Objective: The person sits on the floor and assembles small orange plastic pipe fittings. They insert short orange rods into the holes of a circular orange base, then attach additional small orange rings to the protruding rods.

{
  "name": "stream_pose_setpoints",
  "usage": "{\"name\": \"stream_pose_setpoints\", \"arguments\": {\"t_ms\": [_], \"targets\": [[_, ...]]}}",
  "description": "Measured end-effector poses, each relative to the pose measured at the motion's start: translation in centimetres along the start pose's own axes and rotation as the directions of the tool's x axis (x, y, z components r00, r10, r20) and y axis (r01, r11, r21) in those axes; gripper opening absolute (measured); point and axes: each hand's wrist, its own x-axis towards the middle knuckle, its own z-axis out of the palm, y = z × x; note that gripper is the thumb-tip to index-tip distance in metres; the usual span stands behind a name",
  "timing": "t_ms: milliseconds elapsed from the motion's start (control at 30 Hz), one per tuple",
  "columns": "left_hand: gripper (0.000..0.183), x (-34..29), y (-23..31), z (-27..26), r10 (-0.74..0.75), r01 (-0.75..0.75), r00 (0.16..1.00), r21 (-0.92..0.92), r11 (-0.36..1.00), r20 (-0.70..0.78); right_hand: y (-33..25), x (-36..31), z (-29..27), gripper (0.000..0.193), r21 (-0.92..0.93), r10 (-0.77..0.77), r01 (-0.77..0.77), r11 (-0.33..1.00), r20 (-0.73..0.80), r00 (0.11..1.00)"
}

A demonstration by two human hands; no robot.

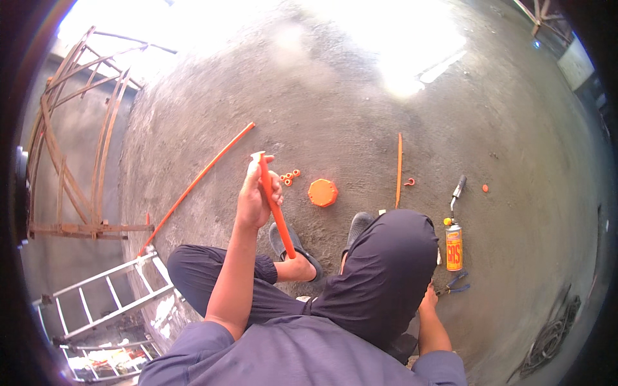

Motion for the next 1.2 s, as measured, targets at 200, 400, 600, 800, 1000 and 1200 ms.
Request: {"name": "stream_pose_setpoints", "arguments": {"t_ms": [200, 400, 600, 800, 1000, 1200], "targets": [[0.048, 4.0, -0.6, -4.2, -0.306, 0.326, 0.945, 0.223, 0.919, -0.117, 2.9, 1.6, 1.3, 0.062, -0.063, -0.196, 0.188, 0.980, -0.192, 0.962], [0.073, 2.1, -6.3, -8.4, -0.617, 0.681, 0.729, 0.400, 0.613, -0.296, -0.6, 2.3, -5.9, 0.050, 0.816, 0.095, -0.061, 0.575, 0.008, 0.995], [0.044, 3.9, -6.3, -8.4, -0.597, 0.599, 0.800, -0.007, 0.801, 0.055, -8.6, -3.0, -18.8, 0.039, 0.325, -0.311, 0.421, 0.847, -0.340, 0.888], [0.027, 6.0, -5.8, -6.7, -0.332, 0.229, 0.943, 0.667, 0.708, 0.028, -19.7, -8.2, -32.3, 0.034, 0.698, -0.233, 0.584, 0.414, -0.539, 0.809], [0.026, 8.0, -10.0, -8.4, -0.131, -0.067, 0.980, 0.871, 0.487, 0.149, -34.9, -17.4, -44.5, 0.037, 0.358, -0.549, 0.878, 0.316, -0.686, 0.477], [0.027, 7.9, -12.5, -10.3, -0.117, -0.101, 0.979, 0.897, 0.431, 0.166, -49.4, -19.2, -45.1, 0.041, -0.062, -0.953, 0.974, 0.219, -0.227, 0.200]]}}
